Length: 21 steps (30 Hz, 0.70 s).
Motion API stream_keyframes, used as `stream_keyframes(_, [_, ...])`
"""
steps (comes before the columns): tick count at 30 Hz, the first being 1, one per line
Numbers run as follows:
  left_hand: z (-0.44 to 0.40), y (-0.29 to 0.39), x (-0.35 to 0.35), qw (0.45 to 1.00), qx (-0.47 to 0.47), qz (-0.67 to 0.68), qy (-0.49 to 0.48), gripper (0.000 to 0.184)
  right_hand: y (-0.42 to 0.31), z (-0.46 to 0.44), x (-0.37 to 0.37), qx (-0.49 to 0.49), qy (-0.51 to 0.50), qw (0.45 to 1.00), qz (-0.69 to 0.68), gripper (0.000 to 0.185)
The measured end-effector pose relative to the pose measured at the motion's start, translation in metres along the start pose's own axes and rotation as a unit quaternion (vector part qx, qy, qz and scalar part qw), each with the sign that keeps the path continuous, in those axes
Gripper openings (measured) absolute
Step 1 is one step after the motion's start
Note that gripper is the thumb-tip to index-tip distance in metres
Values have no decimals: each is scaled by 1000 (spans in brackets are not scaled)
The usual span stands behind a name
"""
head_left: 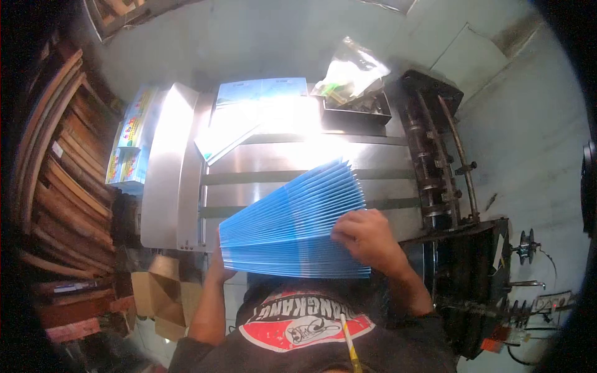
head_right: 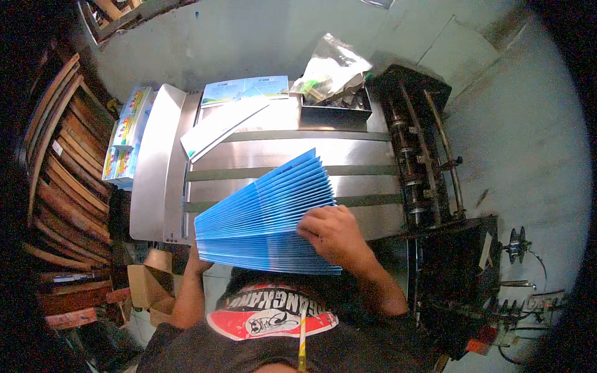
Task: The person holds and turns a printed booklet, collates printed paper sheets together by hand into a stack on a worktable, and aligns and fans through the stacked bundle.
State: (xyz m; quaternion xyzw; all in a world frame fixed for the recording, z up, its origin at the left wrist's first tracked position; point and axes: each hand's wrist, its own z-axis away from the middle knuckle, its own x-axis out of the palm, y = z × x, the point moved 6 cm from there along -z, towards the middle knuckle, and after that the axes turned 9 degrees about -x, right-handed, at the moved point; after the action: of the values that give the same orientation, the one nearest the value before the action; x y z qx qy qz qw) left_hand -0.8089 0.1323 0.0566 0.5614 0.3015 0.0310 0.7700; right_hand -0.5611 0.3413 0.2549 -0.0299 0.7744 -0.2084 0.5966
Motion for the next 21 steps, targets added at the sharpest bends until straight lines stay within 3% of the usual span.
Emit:
stream_keyframes(2, [4,2,1,1000,21,-21,9,69,0,-3,-16,-16,45,999,-17,9])
stream_keyframes(4, [4,5,0,1000,-27,0,-10,62,4,-14,-57,-12,114,993,34,12])
stream_keyframes(5, [4,6,-2,999,-50,11,-15,58,10,-22,-76,19,152,988,-6,13])
stream_keyframes(7, [-2,6,-7,999,-33,-2,38,51,21,-49,-107,77,225,969,-71,20])
stream_keyframes(9, [-9,31,-8,997,57,-43,35,50,50,-87,-111,32,285,955,-78,26])
stream_keyframes(10, [-6,31,-10,997,44,-5,62,59,59,-107,-110,17,325,940,-102,28])
stream_keyframes(15, [-2,36,-25,996,50,-9,71,59,119,-194,-39,93,221,950,-201,36])
stream_keyframes(17, [2,33,-27,996,53,4,77,57,144,-208,11,96,64,993,32,41])
stream_keyframes(19, [6,47,-28,996,51,27,67,56,156,-189,35,33,101,975,193,44])
stream_keyframes(21, [2,41,-29,995,55,14,77,56,163,-185,38,31,81,982,167,41])
